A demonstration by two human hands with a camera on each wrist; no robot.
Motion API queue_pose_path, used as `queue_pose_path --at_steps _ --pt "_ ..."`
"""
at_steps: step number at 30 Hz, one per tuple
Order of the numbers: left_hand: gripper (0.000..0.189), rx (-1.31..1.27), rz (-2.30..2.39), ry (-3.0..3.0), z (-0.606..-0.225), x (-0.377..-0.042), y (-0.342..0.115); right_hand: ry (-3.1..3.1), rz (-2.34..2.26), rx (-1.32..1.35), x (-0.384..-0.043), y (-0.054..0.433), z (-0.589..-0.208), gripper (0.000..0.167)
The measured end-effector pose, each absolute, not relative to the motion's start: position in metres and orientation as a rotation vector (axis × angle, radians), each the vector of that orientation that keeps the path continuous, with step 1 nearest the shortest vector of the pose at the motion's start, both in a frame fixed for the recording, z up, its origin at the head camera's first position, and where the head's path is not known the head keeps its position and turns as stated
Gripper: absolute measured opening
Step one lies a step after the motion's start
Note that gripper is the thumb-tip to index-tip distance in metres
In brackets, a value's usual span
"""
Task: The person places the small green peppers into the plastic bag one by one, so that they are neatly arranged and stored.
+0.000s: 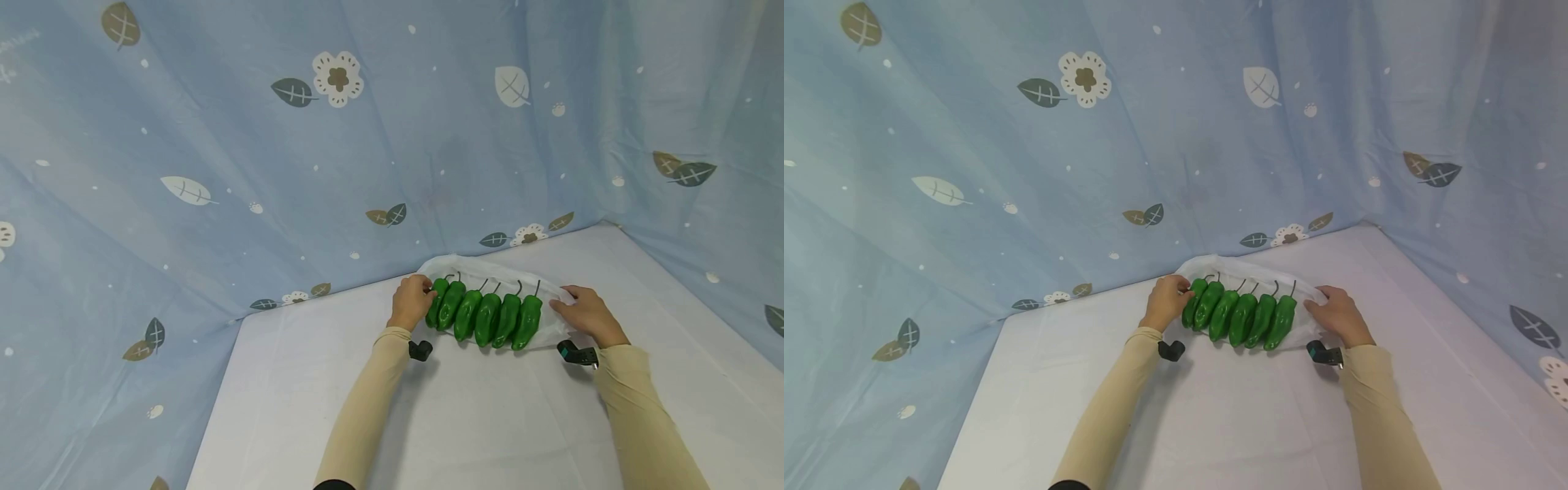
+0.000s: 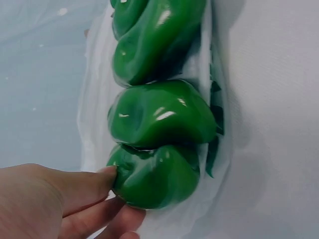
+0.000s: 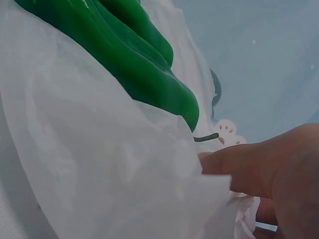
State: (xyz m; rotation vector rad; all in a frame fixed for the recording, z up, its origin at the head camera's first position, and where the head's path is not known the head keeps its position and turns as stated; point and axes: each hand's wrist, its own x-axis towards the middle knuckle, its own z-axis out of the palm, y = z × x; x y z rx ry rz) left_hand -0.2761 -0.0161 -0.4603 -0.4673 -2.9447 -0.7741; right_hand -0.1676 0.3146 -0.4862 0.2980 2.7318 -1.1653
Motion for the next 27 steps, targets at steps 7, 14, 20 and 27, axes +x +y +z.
queue_pose_path --at_steps 7,14,20,27 --pt "0.022 -0.446 -0.775 -2.963 -0.463 -0.277 -0.017 2.743 -1.177 0.288 -0.166 0.314 -0.486 0.07" --pt "0.024 -0.425 -0.781 -2.979 -0.465 -0.277 -0.017 2.742 -1.186 0.279 -0.164 0.313 -0.486 0.07" --pt "0.026 -0.419 -0.806 -2.981 -0.464 -0.274 -0.017 2.728 -1.189 0.286 -0.164 0.313 -0.485 0.07" --pt "0.031 -0.498 -0.89 -2.91 -0.452 -0.267 -0.024 2.734 -1.191 0.286 -0.165 0.313 -0.485 0.069"
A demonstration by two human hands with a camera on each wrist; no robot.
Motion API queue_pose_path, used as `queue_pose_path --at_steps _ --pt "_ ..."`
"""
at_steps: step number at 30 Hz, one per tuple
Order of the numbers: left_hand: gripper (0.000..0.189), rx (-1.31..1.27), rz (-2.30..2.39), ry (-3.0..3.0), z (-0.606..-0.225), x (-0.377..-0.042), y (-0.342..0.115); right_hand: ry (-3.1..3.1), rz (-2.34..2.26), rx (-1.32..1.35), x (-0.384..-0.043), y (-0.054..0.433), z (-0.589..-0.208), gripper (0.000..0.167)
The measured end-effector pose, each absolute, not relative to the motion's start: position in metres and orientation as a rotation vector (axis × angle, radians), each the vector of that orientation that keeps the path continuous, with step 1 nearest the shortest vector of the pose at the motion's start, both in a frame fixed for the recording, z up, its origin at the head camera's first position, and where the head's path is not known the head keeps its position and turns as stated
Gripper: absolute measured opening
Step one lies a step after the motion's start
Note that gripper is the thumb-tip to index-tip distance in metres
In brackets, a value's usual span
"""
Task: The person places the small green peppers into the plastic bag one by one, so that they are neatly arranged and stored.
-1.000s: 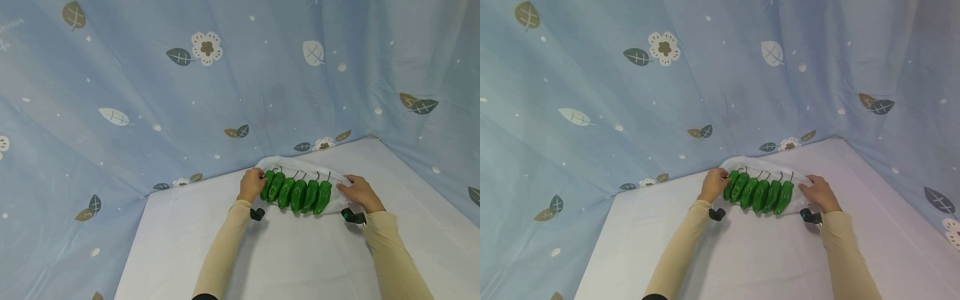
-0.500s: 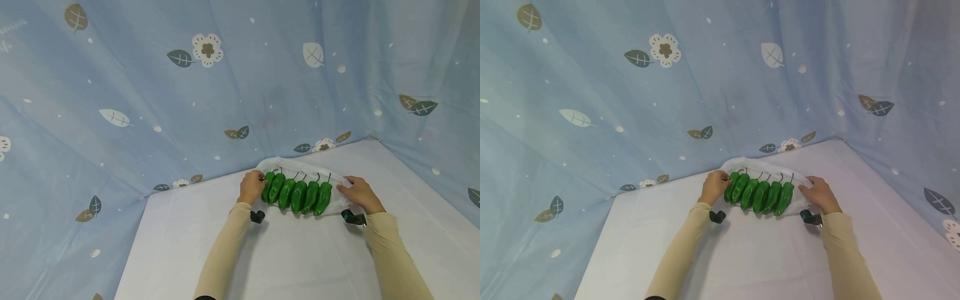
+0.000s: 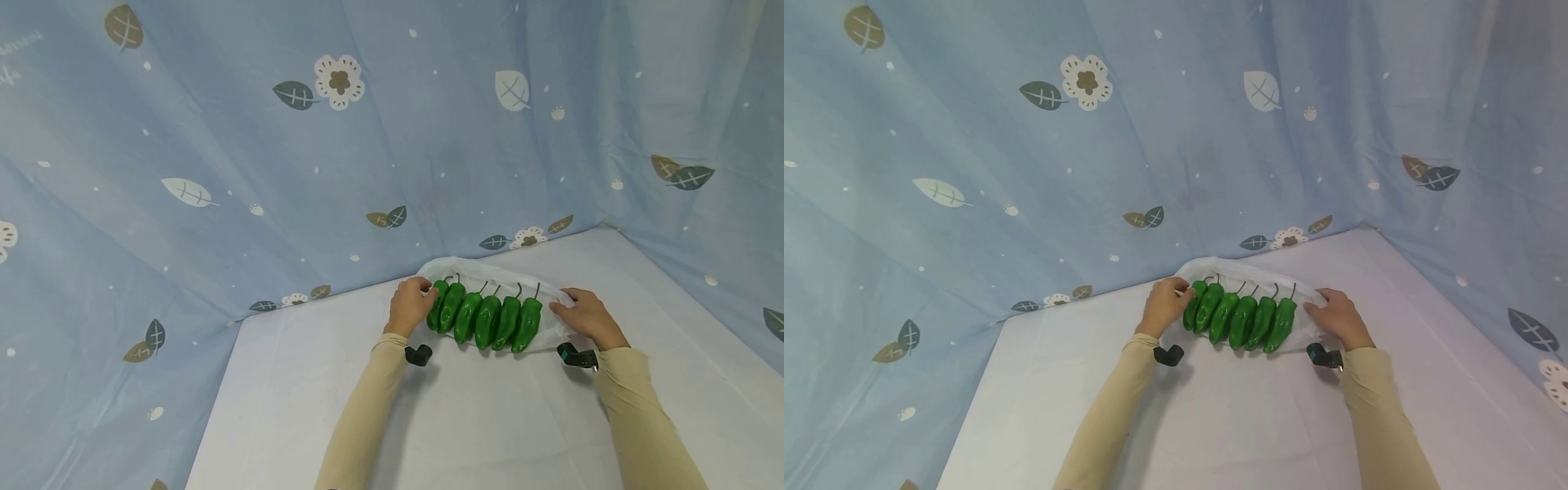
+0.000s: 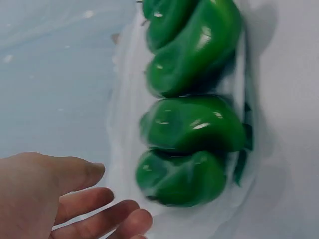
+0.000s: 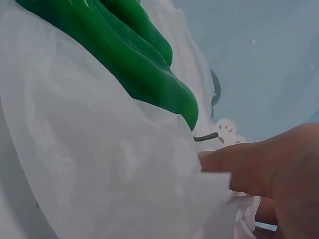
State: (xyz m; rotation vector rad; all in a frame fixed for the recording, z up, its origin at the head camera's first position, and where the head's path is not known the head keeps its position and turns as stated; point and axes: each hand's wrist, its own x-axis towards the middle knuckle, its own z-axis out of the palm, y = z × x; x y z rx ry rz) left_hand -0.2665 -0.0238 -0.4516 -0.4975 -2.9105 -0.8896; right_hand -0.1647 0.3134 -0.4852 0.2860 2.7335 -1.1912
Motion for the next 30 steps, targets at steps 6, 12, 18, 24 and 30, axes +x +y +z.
queue_pose_path --at_steps 6,12,18,24,30 --pt "0.027 -0.519 -1.05 -2.815 -0.439 -0.258 -0.037 2.729 -1.188 0.279 -0.165 0.313 -0.484 0.07" --pt "0.026 -0.559 -1.148 -2.713 -0.423 -0.243 -0.052 2.715 -1.18 0.279 -0.165 0.314 -0.483 0.071" --pt "0.029 -0.548 -1.216 -2.67 -0.405 -0.221 -0.07 2.696 -1.178 0.293 -0.166 0.316 -0.482 0.072" --pt "0.03 -0.496 -1.255 -2.634 -0.393 -0.196 -0.088 2.653 -1.208 0.311 -0.164 0.316 -0.481 0.077" --pt "0.028 -0.408 -1.237 -2.603 -0.388 -0.175 -0.106 2.664 -1.279 0.267 -0.16 0.312 -0.475 0.079"
